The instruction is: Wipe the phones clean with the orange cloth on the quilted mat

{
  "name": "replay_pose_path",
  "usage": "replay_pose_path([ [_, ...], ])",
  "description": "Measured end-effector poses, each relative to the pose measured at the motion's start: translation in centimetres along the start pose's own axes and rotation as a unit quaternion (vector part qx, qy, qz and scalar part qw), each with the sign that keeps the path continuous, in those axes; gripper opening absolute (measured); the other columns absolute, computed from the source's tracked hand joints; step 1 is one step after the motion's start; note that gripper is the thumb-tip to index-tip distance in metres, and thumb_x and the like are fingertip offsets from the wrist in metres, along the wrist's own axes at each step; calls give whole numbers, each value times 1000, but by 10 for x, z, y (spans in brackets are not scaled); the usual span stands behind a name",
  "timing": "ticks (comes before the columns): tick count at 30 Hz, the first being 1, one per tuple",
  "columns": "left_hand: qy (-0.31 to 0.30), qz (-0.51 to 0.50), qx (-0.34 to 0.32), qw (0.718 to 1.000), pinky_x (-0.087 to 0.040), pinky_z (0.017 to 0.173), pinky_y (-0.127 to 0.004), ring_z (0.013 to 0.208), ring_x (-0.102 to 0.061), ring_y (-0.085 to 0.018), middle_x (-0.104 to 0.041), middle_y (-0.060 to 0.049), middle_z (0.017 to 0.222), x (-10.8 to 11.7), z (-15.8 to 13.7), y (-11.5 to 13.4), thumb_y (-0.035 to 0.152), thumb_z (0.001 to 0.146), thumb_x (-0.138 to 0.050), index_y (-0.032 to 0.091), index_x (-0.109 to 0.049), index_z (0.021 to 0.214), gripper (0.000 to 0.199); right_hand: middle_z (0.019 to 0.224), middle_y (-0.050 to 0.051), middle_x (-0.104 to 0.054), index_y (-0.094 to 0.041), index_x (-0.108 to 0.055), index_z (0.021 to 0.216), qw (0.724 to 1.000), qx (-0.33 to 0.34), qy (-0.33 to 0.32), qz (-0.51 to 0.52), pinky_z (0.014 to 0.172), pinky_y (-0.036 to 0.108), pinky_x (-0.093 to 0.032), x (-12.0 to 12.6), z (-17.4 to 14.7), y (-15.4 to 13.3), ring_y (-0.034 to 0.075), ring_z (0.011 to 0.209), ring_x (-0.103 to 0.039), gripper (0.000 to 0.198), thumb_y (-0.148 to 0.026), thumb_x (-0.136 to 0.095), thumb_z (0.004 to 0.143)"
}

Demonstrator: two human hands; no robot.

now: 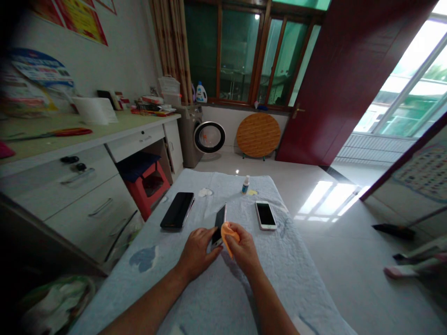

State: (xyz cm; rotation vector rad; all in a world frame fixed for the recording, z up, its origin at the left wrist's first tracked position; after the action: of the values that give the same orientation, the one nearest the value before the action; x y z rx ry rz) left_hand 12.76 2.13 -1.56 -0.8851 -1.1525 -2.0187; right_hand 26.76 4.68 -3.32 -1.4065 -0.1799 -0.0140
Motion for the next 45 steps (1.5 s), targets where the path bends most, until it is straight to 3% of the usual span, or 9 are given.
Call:
replay_pose_path([
  [3, 14, -17, 16, 1000, -45, 89, -43, 99, -59, -27, -67, -9, 107, 3, -1, -3, 33, 79, -63, 19, -51, 128, 52, 101, 5, -68, -19, -66, 101, 1000, 3, -7, 8, 82, 31, -49, -2, -1, -1, 20, 89, -63, 32, -41, -65, 78],
  [6, 25, -48, 40, 998, -46, 88, -42, 94, -61, -25, -66, -8, 103, 4, -4, -8, 27, 80, -59, 19, -40, 137, 61, 86, 3, -66, -18, -65, 97, 1000, -14, 3, -22, 71, 27, -49, 2, 0, 5, 17, 76, -60, 33, -43, -64, 77],
  [13, -13, -124, 95, 988, -50, 77, -35, 84, -64, -22, -66, -8, 102, -6, -10, -16, 27, 81, -57, 19, -22, 146, 74, 72, 0, -61, -17, -64, 92, 998, -39, 12, -44, 55, 23, -43, 4, 0, 15, 13, 61, -53, 30, -43, -62, 77],
  [17, -4, -106, 97, 990, -45, 90, -42, 106, -59, -28, -61, -12, 119, -7, -12, -20, 29, 74, -66, 21, -23, 146, 84, 73, 0, -61, -18, -64, 90, 996, -32, 22, -84, 58, 24, -43, 6, 0, 13, 14, 63, -54, 24, -39, -58, 78],
  [20, -6, -61, 99, 993, -44, 89, -42, 104, -58, -29, -62, -10, 116, -9, -14, -25, 32, 70, -71, 23, -24, 146, 90, 75, 1, -63, -18, -64, 89, 992, -16, 30, -124, 62, 25, -44, 7, -1, 9, 15, 67, -56, 22, -36, -56, 79],
  [29, -26, 53, 116, 992, -41, 88, -41, 100, -52, -29, -59, -10, 105, -2, -14, -28, 46, 70, -73, 17, -49, 132, 73, 74, 1, -64, -19, -63, 87, 979, 33, 25, -199, 62, 24, -43, 2, -2, 1, 15, 66, -57, 16, -30, -54, 79],
  [33, -6, 65, 113, 991, -40, 90, -41, 104, -50, -29, -55, -10, 116, 2, -13, -30, 52, 68, -75, 21, -60, 118, 61, 81, 2, -65, -19, -63, 85, 971, 78, 26, -224, 67, 24, -44, -1, -3, -7, 16, 72, -58, 13, -26, -53, 79],
  [37, 4, 61, 94, 994, -38, 96, -44, 114, -47, -31, -53, -12, 129, 1, -12, -32, 51, 69, -75, 20, -55, 124, 66, 82, 3, -64, -20, -63, 83, 966, 101, 24, -237, 68, 24, -44, -5, -4, -11, 16, 74, -58, 11, -24, -54, 79],
  [45, -3, 37, 78, 996, -40, 95, -44, 111, -51, -30, -60, -10, 123, 0, -9, -30, 48, 72, -74, 20, -59, 118, 56, 81, 3, -63, -20, -62, 82, 964, 101, 21, -246, 68, 24, -44, -6, -3, -12, 16, 73, -58, 9, -24, -54, 81],
])
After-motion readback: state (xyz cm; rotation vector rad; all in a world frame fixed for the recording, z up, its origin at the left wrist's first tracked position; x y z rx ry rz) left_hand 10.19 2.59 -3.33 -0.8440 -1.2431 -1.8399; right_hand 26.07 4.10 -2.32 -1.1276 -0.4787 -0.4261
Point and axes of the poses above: each hand's wrist, its own z-axis towards the middle knuckle, its own x-axis out of the back of the hand, y = z × x, the point moved 10 cm from there along z, towards the middle knuckle
